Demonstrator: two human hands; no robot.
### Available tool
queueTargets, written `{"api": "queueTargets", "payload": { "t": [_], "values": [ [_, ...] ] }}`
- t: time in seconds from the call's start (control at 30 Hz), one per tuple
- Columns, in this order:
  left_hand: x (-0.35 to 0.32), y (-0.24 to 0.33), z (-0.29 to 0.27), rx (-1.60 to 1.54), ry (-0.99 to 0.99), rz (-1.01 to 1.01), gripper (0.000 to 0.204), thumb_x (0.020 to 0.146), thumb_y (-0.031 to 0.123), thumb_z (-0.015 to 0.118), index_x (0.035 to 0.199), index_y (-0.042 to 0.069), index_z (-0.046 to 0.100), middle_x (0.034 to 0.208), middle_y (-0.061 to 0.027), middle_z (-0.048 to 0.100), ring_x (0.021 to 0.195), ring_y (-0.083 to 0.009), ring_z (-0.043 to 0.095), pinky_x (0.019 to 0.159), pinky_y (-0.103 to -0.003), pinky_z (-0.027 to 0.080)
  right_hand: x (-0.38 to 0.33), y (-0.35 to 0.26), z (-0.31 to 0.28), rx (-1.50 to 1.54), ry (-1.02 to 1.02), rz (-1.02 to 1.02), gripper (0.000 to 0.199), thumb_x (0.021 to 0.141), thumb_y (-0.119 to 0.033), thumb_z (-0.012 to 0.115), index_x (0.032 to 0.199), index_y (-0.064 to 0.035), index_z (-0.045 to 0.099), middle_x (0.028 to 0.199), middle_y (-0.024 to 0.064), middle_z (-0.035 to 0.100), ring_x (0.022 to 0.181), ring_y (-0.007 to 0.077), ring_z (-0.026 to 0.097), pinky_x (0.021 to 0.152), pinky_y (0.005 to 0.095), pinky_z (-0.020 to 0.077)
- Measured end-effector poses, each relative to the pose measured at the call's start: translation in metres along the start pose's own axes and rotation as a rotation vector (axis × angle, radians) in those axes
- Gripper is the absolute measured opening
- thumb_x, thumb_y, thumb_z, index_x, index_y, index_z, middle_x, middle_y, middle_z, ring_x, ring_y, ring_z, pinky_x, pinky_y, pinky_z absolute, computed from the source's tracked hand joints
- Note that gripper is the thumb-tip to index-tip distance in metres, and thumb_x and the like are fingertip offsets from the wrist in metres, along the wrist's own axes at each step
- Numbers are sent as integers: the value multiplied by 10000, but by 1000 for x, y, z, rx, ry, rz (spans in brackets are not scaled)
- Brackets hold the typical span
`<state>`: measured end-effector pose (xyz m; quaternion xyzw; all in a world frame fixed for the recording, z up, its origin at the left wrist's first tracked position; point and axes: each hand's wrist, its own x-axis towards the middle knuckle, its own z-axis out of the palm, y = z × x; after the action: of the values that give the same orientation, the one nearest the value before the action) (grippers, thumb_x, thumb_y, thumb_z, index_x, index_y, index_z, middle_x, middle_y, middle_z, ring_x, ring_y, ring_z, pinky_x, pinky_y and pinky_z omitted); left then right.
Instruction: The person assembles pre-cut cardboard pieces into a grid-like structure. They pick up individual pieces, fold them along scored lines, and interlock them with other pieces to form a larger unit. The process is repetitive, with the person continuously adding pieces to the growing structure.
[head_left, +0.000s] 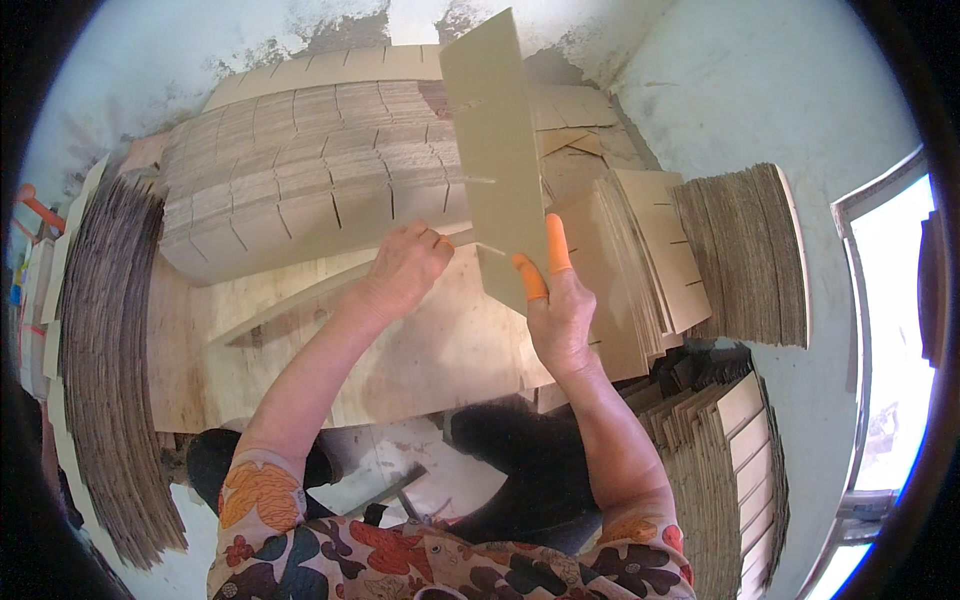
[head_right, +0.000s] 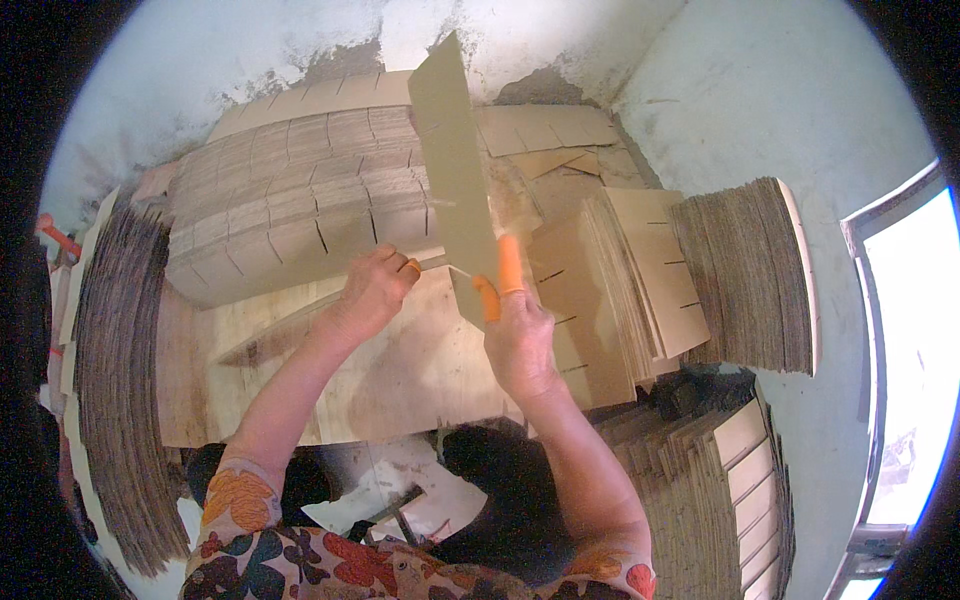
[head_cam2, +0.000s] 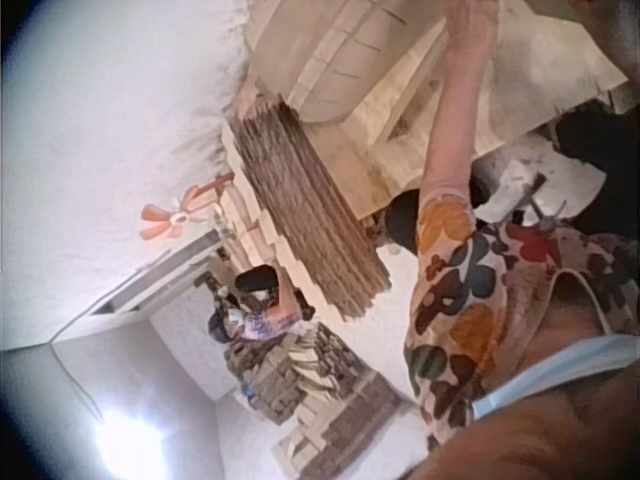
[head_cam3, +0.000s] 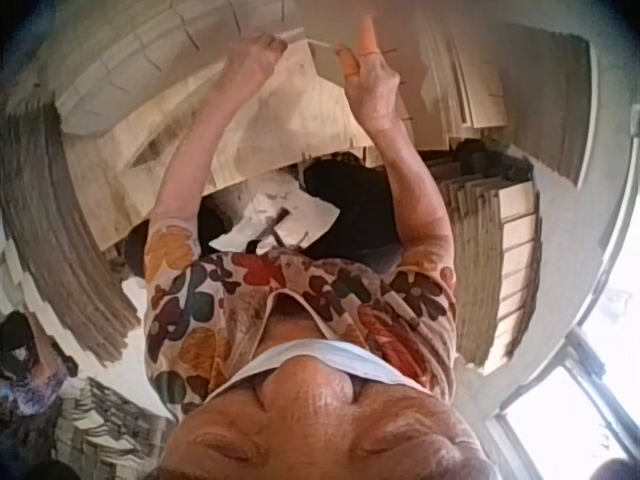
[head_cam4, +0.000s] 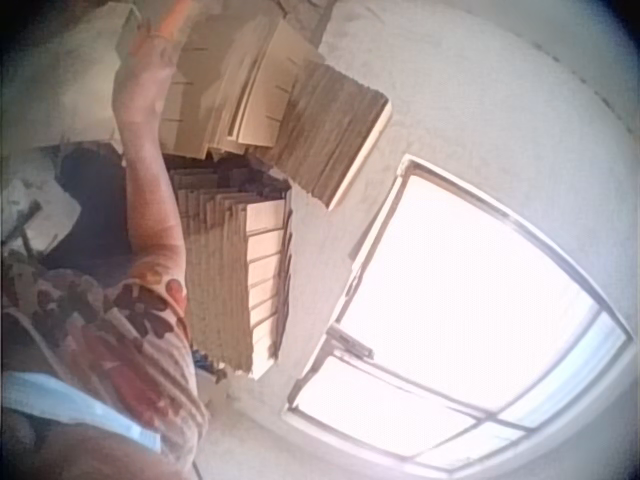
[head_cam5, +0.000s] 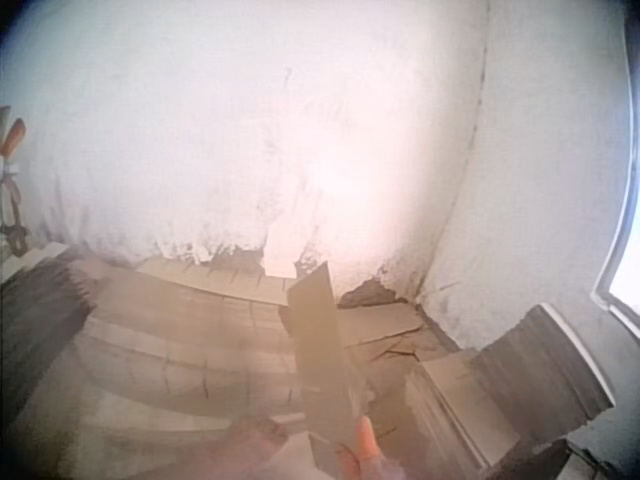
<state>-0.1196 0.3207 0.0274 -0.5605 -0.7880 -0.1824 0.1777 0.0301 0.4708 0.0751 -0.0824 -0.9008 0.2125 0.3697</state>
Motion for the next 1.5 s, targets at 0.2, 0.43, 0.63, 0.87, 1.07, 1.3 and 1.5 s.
{"api": "queueTargets", "payload": {
  "t": [0.2, 0.43, 0.63, 0.87, 1.07, 1.3, 1.5],
  "values": [
    [-2, 10, -8, -36, -13, 10, 95, 698, 38, 588, 789, 17, 607, 817, -90, 618, 867, -230, 567, 757, -343, 496, -2, -7, -4, -41, -159, 104, 631, 845, -28, 633, 1413, -67, 360, 960, 199, 637, 705, 320, 639, 588, 360, 522],
    [1, 45, -30, -129, 25, 105, 155, 675, 63, 591, 815, 0, 613, 779, -88, 583, 783, -229, 546, 697, -329, 497, -13, 12, 12, -171, -299, 4, 733, 828, -18, 574, 1463, -50, 209, 1042, 228, 599, 727, 364, 626, 595, 422, 518],
    [-11, 53, -34, -128, 54, 92, 208, 666, 62, 602, 859, -12, 588, 779, -84, 554, 781, -233, 540, 693, -333, 497, -12, 0, 10, -56, -537, 147, 849, 771, 41, 550, 1486, -36, 100, 1079, 248, 566, 773, 377, 621, 648, 434, 521],
    [-20, 48, -37, -194, 67, 113, 196, 689, 42, 611, 869, -26, 578, 778, -100, 567, 749, -238, 536, 656, -344, 488, -20, -3, 18, -109, -538, 71, 852, 752, 71, 534, 1481, -29, 104, 1077, 253, 549, 752, 398, 613, 658, 440, 531],
    [5, 33, -78, -702, -294, -388, 357, 721, 231, 768, 909, -4, 576, 877, -143, 609, 803, -292, 570, 713, -387, 493, -32, 9, 22, -106, -357, 6, 783, 755, 86, 493, 1463, -4, 172, 1060, 264, 527, 761, 414, 606, 655, 467, 532],
    [40, -56, -20, 101, -278, -323, 465, 701, 269, 784, 1000, 0, 550, 948, -169, 599, 1007, -305, 536, 810, -407, 462, -26, 3, 22, 18, -284, 97, 728, 759, 108, 497, 1432, -18, 251, 1110, 265, 532, 818, 413, 595, 685, 436, 527],
    [33, -82, 31, 178, -94, -275, 280, 718, 135, 706, 924, 20, 556, 898, -129, 592, 962, -297, 527, 851, -398, 436, -31, 9, 23, 68, -256, 145, 857, 709, 185, 509, 1476, -84, 239, 1151, 209, 568, 907, 325, 611, 744, 334, 524]
  ]
}}
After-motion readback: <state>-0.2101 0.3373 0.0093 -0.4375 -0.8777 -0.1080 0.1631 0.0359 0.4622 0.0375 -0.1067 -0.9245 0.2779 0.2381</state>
